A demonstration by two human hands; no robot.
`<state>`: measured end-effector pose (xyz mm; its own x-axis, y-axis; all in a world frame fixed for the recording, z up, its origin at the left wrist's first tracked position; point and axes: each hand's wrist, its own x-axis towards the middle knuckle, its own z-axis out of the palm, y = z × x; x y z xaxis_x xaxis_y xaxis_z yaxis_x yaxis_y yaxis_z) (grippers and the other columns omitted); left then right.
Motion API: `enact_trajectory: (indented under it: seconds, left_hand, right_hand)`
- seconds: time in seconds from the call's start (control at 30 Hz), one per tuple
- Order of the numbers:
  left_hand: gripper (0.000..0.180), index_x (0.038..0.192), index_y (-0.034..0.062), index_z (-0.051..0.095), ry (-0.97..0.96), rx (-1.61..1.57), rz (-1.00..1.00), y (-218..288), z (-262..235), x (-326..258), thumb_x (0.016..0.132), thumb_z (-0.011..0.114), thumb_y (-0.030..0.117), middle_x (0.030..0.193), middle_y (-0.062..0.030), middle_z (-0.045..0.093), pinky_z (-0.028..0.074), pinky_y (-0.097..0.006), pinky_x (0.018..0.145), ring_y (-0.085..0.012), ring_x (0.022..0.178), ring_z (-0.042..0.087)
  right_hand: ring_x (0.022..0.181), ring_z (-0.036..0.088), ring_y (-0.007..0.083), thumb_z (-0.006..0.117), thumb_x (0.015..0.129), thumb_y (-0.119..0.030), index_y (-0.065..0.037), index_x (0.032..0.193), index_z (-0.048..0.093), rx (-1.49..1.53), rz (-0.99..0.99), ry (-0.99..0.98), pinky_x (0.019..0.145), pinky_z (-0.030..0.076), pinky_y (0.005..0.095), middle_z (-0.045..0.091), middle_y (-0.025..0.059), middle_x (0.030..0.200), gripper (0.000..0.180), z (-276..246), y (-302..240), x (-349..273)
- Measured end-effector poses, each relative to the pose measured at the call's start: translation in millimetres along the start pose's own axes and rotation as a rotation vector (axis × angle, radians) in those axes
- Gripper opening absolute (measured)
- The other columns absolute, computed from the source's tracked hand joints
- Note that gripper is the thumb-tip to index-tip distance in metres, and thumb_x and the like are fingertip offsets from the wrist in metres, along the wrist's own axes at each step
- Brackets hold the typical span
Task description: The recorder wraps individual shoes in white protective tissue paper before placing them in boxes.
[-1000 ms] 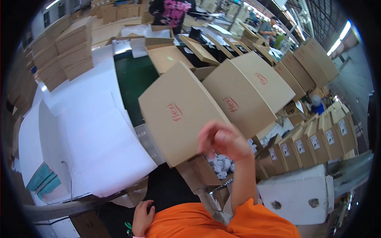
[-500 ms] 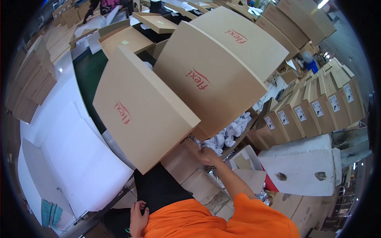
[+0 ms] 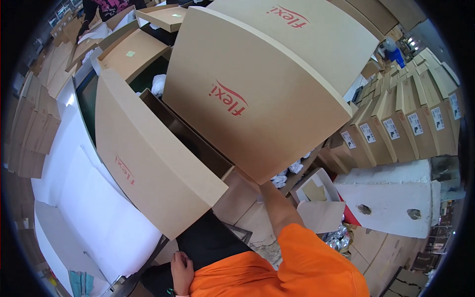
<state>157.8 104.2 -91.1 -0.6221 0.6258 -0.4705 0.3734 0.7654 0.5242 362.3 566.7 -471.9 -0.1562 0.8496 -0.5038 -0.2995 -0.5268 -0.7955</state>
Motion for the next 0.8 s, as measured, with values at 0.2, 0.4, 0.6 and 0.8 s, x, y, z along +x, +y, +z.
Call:
enact_trajectory:
  seconds: [0.2, 0.4, 0.6, 0.8]
  left_hand:
    - [0.015, 0.106, 0.0007, 0.060, 0.056, -0.050, 0.035, 13, -5, 6, 0.094, 0.068, 0.000, 0.098, -0.0185, 0.063, 0.054, -0.048, 0.081, -0.0377, 0.088, 0.064]
    - [0.030, 0.130, 0.0022, 0.069, 0.040, -0.392, 0.059, 45, -30, 5, 0.101, 0.071, 0.001, 0.112, -0.0141, 0.070, 0.058, -0.036, 0.092, -0.0267, 0.102, 0.071]
    - [0.078, 0.161, 0.0059, 0.049, -0.051, -0.477, 0.368, 112, -60, -6, 0.093, 0.088, 0.011, 0.140, -0.0182, 0.064, 0.056, -0.040, 0.105, -0.0277, 0.119, 0.069]
    - [0.087, 0.169, 0.0038, 0.036, 0.084, -0.677, 0.398, 62, -68, -27, 0.097, 0.084, 0.007, 0.158, -0.0199, 0.053, 0.046, -0.042, 0.122, -0.0316, 0.147, 0.057]
  right_hand:
    - [0.126, 0.073, 0.0364, 0.070, 0.104, -0.042, -0.003, 0.158, 0.052, -0.736, -0.177, 0.099, 0.100, 0.059, 0.0441, 0.072, 0.0255, 0.141, 0.069, -16, -84, -47]
    - [0.129, 0.067, 0.0275, 0.066, 0.106, -0.022, -0.005, 0.162, 0.047, -0.836, 0.038, -0.026, 0.106, 0.054, 0.0373, 0.069, 0.0168, 0.141, 0.062, 28, -159, -183]
    - [0.124, 0.064, 0.0168, 0.064, 0.107, -0.006, -0.004, 0.160, 0.046, -0.630, -0.049, -0.525, 0.106, 0.053, 0.0321, 0.066, 0.0088, 0.135, 0.056, 117, -206, -348]
    - [0.119, 0.063, 0.0115, 0.069, 0.109, -0.005, -0.004, 0.151, 0.055, -0.599, 0.036, -0.924, 0.101, 0.055, 0.0295, 0.065, 0.0052, 0.132, 0.044, 213, -204, -437]
